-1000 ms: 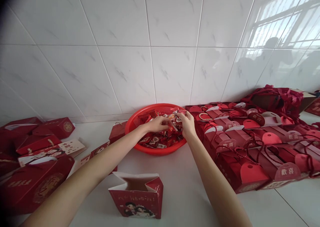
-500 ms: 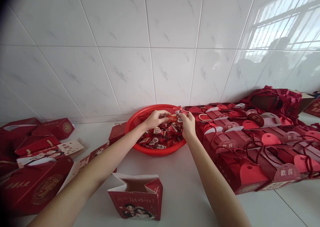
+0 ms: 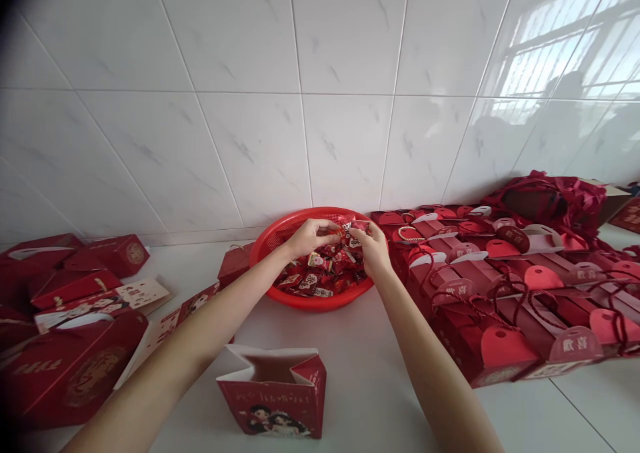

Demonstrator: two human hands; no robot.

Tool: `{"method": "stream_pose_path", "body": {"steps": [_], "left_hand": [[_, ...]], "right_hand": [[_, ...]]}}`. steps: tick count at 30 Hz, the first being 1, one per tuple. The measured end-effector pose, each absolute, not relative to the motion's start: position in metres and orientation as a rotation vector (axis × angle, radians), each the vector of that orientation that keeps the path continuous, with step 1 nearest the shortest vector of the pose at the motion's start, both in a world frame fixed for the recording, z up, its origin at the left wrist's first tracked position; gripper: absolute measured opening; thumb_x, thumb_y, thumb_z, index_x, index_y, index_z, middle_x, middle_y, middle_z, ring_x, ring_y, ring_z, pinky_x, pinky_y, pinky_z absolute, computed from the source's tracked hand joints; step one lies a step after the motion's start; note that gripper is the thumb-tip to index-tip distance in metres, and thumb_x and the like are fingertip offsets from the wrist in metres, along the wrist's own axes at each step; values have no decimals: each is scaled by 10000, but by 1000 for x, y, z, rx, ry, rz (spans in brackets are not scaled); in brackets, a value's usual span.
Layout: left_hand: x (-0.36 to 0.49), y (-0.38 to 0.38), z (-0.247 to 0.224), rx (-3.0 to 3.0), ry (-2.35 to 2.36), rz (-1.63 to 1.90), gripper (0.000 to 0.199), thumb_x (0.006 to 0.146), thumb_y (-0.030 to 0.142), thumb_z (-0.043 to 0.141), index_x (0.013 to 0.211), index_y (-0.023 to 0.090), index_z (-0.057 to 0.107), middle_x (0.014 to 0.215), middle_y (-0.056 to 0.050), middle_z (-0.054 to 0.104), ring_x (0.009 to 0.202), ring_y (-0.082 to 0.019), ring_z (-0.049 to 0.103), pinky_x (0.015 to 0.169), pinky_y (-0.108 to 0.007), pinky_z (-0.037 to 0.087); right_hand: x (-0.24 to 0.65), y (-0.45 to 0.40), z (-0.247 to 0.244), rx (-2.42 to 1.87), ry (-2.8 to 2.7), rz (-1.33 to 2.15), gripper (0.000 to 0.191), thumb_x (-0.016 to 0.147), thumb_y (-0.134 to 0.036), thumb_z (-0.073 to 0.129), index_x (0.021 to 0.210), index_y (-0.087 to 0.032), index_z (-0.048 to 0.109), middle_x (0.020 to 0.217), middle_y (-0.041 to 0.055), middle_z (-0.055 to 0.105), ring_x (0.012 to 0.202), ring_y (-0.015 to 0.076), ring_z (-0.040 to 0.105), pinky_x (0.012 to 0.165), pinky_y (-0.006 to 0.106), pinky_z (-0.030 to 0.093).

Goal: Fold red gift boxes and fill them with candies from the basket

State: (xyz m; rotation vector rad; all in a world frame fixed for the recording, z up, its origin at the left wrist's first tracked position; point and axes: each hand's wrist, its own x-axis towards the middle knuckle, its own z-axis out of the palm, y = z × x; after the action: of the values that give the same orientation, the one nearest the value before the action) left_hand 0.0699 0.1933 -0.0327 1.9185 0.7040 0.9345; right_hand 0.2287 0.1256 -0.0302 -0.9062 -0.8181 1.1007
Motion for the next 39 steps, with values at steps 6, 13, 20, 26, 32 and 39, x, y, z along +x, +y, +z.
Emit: {"method": "stream_pose_path", "body": {"steps": [6, 13, 20, 26, 32, 39], "left_hand": [[66, 192, -31, 1996, 782, 887, 423, 779, 346, 760, 1123, 110, 684, 1130, -139, 730, 1021, -254, 683, 891, -376, 533], [28, 171, -30, 2299, 945, 303, 121, 706, 268, 761, 772, 171, 732, 775, -17, 733, 749, -186, 661, 712, -265, 486], [25, 156, -26, 2562, 1094, -89, 471, 669, 342, 768, 1124, 226, 738, 933, -30, 712, 841, -219, 645, 700, -251, 445], [27, 153, -26, 2548, 1105, -108, 661, 656, 286, 779, 1305, 239, 664, 1162, -76, 657, 1002, -265, 640, 831, -271, 482], [26, 158, -37, 2497, 1145, 259, 618, 618, 145, 790, 1225, 221, 708, 1159, -85, 642, 972, -256, 659, 853, -313, 528], [13, 163, -30, 2392, 1299, 772, 292, 802, 173, 631, 1074, 178, 739, 1189, -94, 676, 1106, -232, 637, 997, -329, 482]], "right_hand": [[229, 128, -32, -908, -830, 1099, 302, 502, -283, 798, 744, -198, 638, 651, -35, 659, 566, 138, 600, 515, 259, 499], [230, 134, -35, -901, -782, 1072, 285, 506, -274, 790, 724, -197, 624, 637, -40, 661, 577, 130, 598, 520, 235, 473], [229, 131, -33, -917, -772, 1081, 281, 494, -262, 786, 723, -190, 639, 622, -35, 666, 561, 131, 595, 508, 235, 460], [228, 127, -31, -913, -780, 1088, 282, 499, -262, 785, 728, -192, 636, 621, -38, 672, 561, 134, 600, 509, 236, 469], [227, 125, -31, -921, -793, 1096, 260, 505, -259, 784, 704, -194, 629, 616, -35, 667, 551, 141, 605, 487, 236, 460], [228, 127, -33, -912, -801, 1092, 280, 506, -266, 792, 727, -201, 633, 651, -36, 674, 572, 142, 607, 481, 234, 472]]}}
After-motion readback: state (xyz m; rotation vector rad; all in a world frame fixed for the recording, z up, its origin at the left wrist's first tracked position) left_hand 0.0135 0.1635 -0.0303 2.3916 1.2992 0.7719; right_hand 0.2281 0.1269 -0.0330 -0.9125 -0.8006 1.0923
